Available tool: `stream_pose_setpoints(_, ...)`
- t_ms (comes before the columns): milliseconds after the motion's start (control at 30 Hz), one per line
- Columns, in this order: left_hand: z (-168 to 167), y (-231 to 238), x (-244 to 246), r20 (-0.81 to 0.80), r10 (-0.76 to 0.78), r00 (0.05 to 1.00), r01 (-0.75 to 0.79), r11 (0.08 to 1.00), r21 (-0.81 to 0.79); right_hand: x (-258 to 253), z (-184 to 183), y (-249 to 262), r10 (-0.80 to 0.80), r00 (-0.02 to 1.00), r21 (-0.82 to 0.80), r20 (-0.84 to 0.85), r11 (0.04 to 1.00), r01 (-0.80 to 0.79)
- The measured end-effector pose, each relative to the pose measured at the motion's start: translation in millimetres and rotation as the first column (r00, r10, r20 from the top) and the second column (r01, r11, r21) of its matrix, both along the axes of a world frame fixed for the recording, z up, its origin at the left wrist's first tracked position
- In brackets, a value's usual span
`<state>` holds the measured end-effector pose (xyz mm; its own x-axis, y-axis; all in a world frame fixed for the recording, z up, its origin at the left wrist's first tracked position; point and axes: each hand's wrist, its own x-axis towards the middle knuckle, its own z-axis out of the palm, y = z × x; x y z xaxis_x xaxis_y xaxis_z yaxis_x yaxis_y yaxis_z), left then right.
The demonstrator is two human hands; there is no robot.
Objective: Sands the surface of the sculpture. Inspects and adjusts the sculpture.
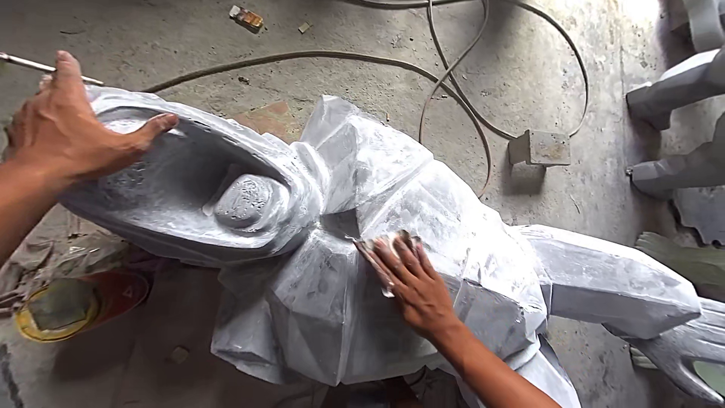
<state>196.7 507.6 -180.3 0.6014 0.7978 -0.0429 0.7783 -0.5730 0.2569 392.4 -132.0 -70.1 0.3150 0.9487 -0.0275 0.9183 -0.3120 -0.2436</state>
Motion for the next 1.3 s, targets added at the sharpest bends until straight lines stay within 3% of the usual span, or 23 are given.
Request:
stream_pose_setpoints(100,0.6,-1.9,5.9,-0.012,0.002,1.000,-0.002,1.000,-0.028,12.4,4.6,-96.1,-0.011,0.999,-0.040,0.043,0.999,0.012)
stream_pose_setpoints(133,8.7,-7.6,7.0,-0.021,0.004,1.000,-0.005,1.000,-0.031,9.7,2.6,-107.1,-0.023,0.998,-0.046,0.058,0.999,0.025)
stream_pose_setpoints(200,20.2,-16.2,6.2,-0.029,0.003,1.000,-0.004,1.000,-0.020,-2.8,-3.9,-74.9,-0.072,0.995,-0.006,0.062,0.997,0.073)
stream_pose_setpoints(267,9.9,-9.9,0.7,0.000,-0.015,1.000,0.015,1.000,0.027,-14.5,-9.2,-6.6,-0.077,0.996,0.042,0.033,0.996,0.075)
stream_pose_setpoints(333,34.4,-30.6,13.5,-0.016,-0.011,1.000,0.010,1.000,-0.029,-11.9,-7.5,29.8,-0.020,1.000,0.061,-0.005,0.998,0.020)
stream_pose_setpoints(400,52.9,-49.2,23.7,-0.024,-0.007,1.000,0.005,0.997,-0.074,4.7,-0.7,-6.3,-0.008,0.998,0.066,-0.057,0.998,0.011)
stream_pose_setpoints(467,29.4,-29.3,11.3,0.031,-0.051,0.998,0.051,0.998,0.021,19.1,7.3,-77.1,-0.101,0.995,0.008,0.002,0.995,0.101)
stream_pose_setpoints(533,37.1,-31.1,11.8,0.015,-0.047,0.999,0.046,0.999,0.026,23.6,9.3,-110.6,-0.137,0.986,-0.061,0.089,0.988,0.143)
stream_pose_setpoints(633,56.4,-46.7,21.9,-0.029,-0.005,1.000,0.004,1.000,-0.007,5.2,-1.8,-54.0,-0.090,0.990,-0.038,0.104,0.995,0.094)
stream_pose_setpoints(733,26.6,-19.7,7.8,-0.008,-0.026,1.000,0.027,0.999,0.026,-4.5,-1.1,18.2,0.029,1.000,-0.001,-0.012,1.000,-0.029)
stream_pose_setpoints(800,18.2,-12.8,7.9,-0.004,-0.017,1.000,0.017,1.000,-0.002,18.1,11.1,4.6,0.059,0.989,-0.005,-0.136,0.998,-0.060)
stream_pose_setpoints(933,34.3,-28.5,17.3,0.003,0.002,1.000,-0.002,1.000,-0.014,60.3,23.9,-105.5,-0.087,0.980,-0.056,-0.179,0.995,0.078)
stream_pose_setpoints(1000,59.8,-48.3,21.6,-0.018,0.015,1.000,-0.015,1.000,-0.018,60.5,18.1,-93.8,-0.040,0.989,-0.047,-0.139,0.998,0.034)
stream_pose_setpoints(1167,66.6,-55.1,26.8,-0.036,0.010,0.999,-0.011,1.000,-0.025,40.6,4.7,58.0,0.146,0.981,0.003,-0.130,0.989,-0.147)
stream_pose_setpoints(1233,71.5,-61.6,27.0,-0.034,0.002,0.999,-0.004,0.999,-0.037,49.5,12.2,44.1,0.180,0.966,-0.003,-0.186,0.983,-0.184)
stream_pose_setpoints(1300,71.1,-61.5,29.5,-0.014,-0.005,1.000,0.004,0.999,-0.039,62.6,20.7,-16.2,0.116,0.970,-0.034,-0.216,0.991,-0.126)
